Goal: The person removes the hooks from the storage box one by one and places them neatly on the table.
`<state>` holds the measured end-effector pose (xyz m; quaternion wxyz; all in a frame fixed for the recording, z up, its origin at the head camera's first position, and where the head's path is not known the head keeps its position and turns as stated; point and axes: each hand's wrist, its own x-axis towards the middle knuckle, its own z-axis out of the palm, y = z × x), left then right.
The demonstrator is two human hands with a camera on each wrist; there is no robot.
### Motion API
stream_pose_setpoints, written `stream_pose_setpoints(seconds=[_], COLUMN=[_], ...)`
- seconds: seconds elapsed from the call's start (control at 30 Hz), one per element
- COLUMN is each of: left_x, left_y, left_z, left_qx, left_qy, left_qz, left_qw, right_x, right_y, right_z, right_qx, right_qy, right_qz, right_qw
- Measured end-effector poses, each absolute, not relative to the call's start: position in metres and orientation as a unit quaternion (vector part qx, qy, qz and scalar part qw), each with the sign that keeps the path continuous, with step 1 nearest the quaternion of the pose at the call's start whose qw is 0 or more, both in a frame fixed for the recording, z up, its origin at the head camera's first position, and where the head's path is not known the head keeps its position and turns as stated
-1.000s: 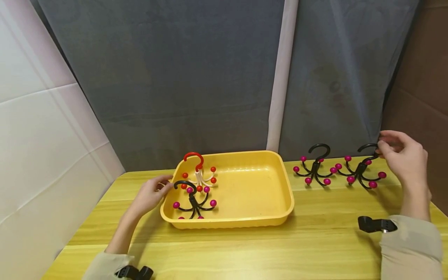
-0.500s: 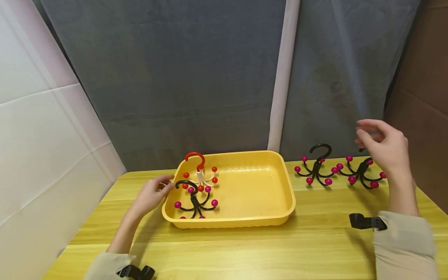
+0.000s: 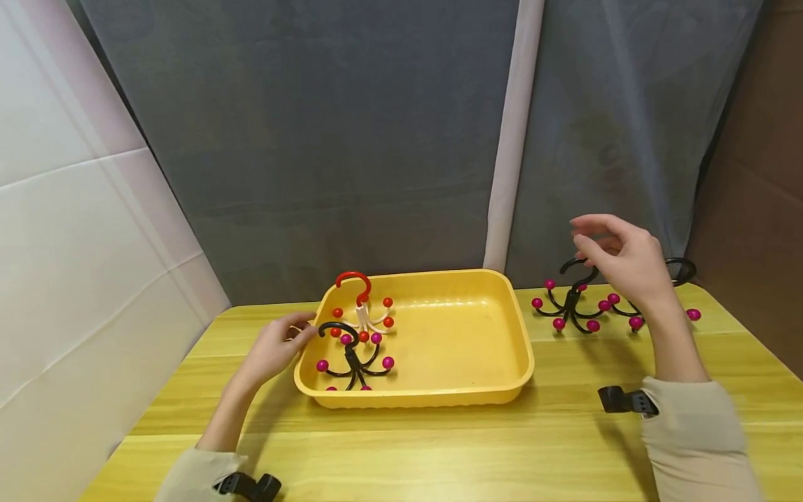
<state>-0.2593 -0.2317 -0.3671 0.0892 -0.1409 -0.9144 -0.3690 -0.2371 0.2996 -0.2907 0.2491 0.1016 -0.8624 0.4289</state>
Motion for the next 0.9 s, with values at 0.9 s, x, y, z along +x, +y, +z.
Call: stream_pose_setpoints(seconds=[0.9], left_x=[-0.258], left_y=[-0.236], left_z=[-0.368], left_qx=[-0.14], left_qy=[-0.909], left_qz=[-0.384], left_qw=[0.088], right_x=[-0.241], right_y=[0.19], right_z=[-0.298], right_qx=[0.279], right_qy=[-0.849], right_qz=[0.399], right_qw=[0.205])
